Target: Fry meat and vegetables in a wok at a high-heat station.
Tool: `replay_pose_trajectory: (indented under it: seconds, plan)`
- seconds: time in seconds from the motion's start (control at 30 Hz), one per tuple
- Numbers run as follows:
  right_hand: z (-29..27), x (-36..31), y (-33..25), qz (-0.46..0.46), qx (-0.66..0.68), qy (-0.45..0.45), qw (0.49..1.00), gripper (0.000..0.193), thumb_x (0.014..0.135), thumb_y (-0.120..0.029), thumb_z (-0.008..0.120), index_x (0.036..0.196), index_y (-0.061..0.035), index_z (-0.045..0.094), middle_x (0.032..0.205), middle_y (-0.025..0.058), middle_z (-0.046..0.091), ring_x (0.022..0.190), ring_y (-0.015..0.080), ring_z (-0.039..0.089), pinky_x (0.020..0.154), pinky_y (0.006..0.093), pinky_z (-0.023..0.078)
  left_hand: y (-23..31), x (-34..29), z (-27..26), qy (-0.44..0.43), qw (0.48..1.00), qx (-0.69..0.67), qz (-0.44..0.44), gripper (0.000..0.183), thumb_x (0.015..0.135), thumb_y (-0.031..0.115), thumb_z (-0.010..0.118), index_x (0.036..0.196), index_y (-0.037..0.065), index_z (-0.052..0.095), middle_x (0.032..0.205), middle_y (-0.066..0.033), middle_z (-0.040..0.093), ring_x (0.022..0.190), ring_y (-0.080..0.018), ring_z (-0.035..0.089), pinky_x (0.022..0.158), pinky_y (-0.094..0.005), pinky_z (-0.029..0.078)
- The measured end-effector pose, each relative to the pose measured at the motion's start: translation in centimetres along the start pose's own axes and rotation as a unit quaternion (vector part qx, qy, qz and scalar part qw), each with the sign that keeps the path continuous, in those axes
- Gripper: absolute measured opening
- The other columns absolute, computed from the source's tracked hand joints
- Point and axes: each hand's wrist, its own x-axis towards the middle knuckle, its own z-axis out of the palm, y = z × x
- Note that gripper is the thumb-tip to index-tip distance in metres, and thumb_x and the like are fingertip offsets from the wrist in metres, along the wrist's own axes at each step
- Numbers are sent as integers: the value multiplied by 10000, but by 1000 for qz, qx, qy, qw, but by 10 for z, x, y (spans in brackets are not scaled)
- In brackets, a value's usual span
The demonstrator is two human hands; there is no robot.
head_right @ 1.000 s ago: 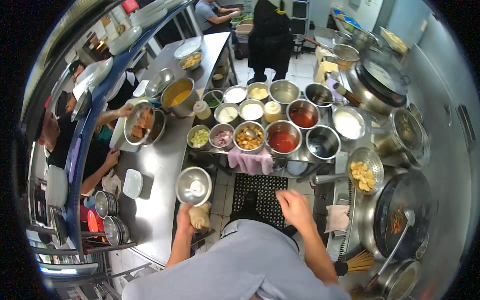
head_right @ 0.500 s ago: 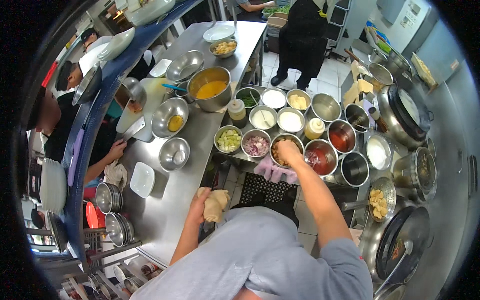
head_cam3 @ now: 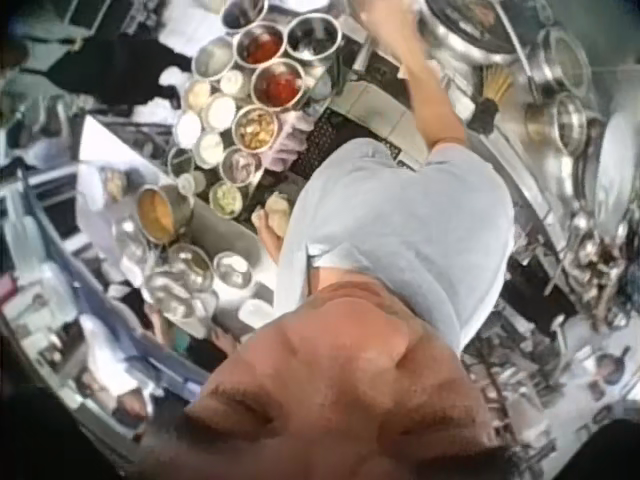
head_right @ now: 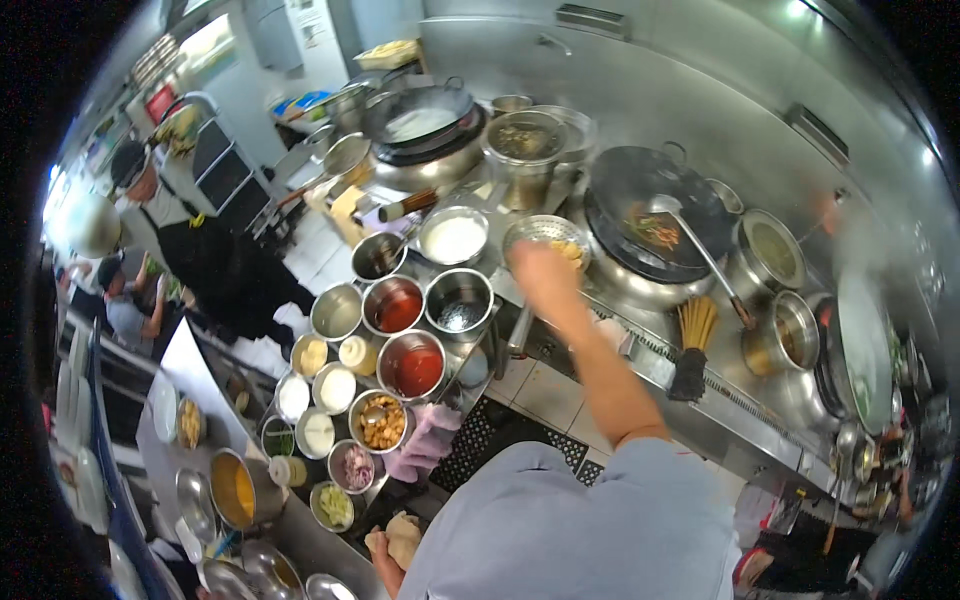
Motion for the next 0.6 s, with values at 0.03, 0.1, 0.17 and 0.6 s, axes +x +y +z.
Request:
replay_pose_trajectory:
  seconds: [0.03,0.1,0.17,0.6]
  plan:
    - [-15,9,38,48,-97,55,993,138,821,-127,499,840,-27,591,771,171,621,770,327,635,626,450,505,4,8,1,-51,999,4,-10,484,879,270,576,1256,12,413,1090,-165,536,942,-273,597,766,-377,518]
    - [-33,7,80,88,-139,92,982,144,833,-111,487,869,-17,589,798,176,624,762,331,637,615,442,512,8,28,5,-128,991,7,-32,514,865,290,600,1245,-6,418,1101,-181,539,942,-281,598,763,-385,518]
    - [-32,5,67,97,-186,32,977,151,818,-85,502,912,-9,592,847,174,628,776,333,639,630,443,518,8,37,4,-157,987,4,-42,514,862,292,606,1237,-11,428,1110,-182,544,945,-283,598,768,-388,519]
    - [107,-126,-282,-355,244,-560,708,179,766,-168,599,906,-65,643,752,206,639,712,366,635,630,469,505,-29,-34,-25,-124,947,-276,-105,475,938,325,496,1329,80,385,1239,-129,510,1138,-248,520,961,-399,436]
